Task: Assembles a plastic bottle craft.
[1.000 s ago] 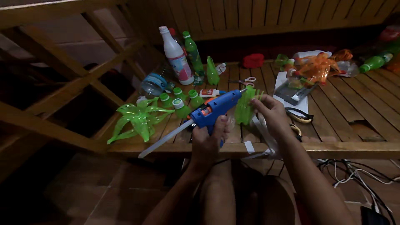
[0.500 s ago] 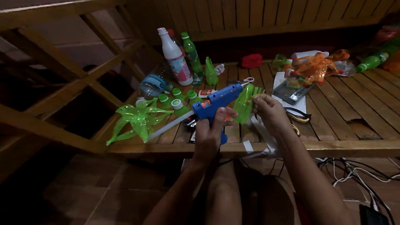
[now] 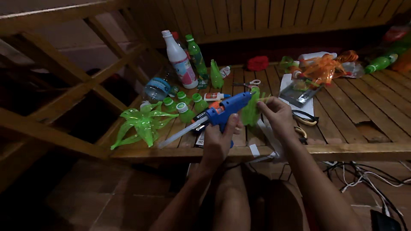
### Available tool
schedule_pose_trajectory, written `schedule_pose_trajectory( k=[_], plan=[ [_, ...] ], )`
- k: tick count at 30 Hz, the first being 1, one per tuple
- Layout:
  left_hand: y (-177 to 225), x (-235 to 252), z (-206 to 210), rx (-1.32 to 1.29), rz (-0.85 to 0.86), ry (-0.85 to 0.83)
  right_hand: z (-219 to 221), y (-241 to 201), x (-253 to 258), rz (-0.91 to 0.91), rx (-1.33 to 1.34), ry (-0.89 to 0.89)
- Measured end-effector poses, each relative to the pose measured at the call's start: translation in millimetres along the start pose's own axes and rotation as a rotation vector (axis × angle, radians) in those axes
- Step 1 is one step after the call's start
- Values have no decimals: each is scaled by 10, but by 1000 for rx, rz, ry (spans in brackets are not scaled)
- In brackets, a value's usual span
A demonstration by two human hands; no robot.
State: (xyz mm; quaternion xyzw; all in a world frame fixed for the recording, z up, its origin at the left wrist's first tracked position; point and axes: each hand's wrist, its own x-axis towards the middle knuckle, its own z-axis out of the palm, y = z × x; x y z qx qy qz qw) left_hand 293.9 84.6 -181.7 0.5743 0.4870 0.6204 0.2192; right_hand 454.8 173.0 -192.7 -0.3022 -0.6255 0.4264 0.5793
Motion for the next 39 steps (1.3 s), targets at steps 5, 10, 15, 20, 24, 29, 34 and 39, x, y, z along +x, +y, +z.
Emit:
schedule_pose_trajectory(
  k=[5,10,15,20,24,29,34,39],
  plan=[
    [-3,-51,-65,7,3,26,32,72,35,-49,-4,8],
    [-1,-65,-63,48,-17,60,37,92,34,-80,-56,-2],
    [-39,-62,-50,85,11,72,36,83,30,-73,-61,-12],
    [-58,-59,-49,95,-2,86,34,77,27,-81,-75,-22],
    [-37,-62,-38,122,-21,103,32,84,24,-95,-83,-21],
    [-25,-67,-33,108,-22,103,30,90,28,-106,-90,-23],
    [-25,-65,-33,98,-18,102,28,74,26,-94,-110,-22],
    [-24,-66,-26,110,-22,99,26,80,24,-97,-103,-18]
  ],
)
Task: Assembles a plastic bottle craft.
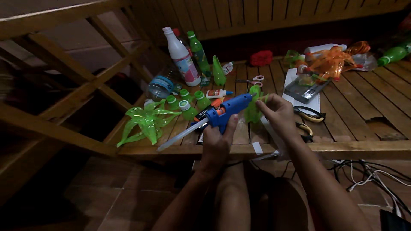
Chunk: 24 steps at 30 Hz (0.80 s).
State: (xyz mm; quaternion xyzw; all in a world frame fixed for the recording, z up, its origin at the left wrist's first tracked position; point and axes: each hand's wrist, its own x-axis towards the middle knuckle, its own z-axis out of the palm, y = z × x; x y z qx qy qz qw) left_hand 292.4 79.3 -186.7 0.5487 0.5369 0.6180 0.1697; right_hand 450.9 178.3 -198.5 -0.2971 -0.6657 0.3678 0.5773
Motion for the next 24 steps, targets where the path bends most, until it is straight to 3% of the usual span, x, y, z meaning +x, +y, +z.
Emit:
schedule_pose_trajectory(
  k=[20,24],
  plan=[
    [1,23,-2,24,4,4,4,-10,-4,-5,-17,-1],
    [-9,93,-145,138,64,63,-13,-20,-14,-22,-64,-12]
  ],
)
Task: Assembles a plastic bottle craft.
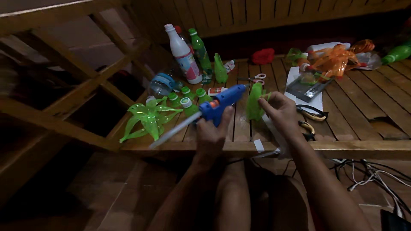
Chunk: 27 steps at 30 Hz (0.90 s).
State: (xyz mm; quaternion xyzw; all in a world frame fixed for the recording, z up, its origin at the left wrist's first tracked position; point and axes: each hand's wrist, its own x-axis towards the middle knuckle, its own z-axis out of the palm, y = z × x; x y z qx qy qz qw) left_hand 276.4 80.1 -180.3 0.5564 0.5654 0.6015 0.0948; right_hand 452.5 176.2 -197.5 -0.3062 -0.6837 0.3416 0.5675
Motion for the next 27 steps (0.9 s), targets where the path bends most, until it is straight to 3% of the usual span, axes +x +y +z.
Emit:
schedule_pose_trajectory(
  k=[3,7,10,17,19,22,27],
  plan=[
    [56,128,-390,53,-70,69,6,63,30,-19,29,46],
    [109,250,-881,-195,-392,131,-22,45,42,-25,11,130],
    [1,142,-1050,-333,-546,53,-17,48,40,-53,-40,173],
    [-176,-26,-976,-306,-671,-99,-18,115,46,-96,-99,156],
    [-142,-52,-916,-121,-618,-80,-22,123,46,-104,-102,158],
    [-67,-108,-858,56,-549,-209,-36,78,6,-106,-127,180],
    [-140,-53,-536,78,-574,-313,-67,64,-17,-103,-80,287]
  ],
)
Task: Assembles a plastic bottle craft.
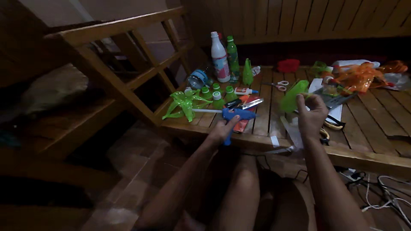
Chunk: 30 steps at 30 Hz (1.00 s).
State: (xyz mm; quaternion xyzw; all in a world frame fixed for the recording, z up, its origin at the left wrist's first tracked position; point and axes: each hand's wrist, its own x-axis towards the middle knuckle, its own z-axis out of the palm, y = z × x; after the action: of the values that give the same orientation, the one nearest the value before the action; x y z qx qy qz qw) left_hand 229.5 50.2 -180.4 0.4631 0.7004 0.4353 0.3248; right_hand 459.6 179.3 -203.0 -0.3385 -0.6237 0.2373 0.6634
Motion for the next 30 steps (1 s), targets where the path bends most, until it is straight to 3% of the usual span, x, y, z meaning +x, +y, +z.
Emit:
schedule_pose_trajectory(
  k=[6,10,16,22,26,30],
  plan=[
    [144,326,389,-144,21,7,-12,-48,-8,-6,75,124],
    [261,522,702,-219,107,54,-19,-7,7,-37,106,128],
    [371,764,875,-332,127,-8,-23,23,28,-70,139,141],
    [418,438,461,-349,-19,63,-12,-36,6,-44,99,146],
    [200,312,92,-313,-174,80,-5,2,12,-21,74,25],
    [63,438,-14,-330,-266,70,47,59,65,47,137,-104]
  ],
)
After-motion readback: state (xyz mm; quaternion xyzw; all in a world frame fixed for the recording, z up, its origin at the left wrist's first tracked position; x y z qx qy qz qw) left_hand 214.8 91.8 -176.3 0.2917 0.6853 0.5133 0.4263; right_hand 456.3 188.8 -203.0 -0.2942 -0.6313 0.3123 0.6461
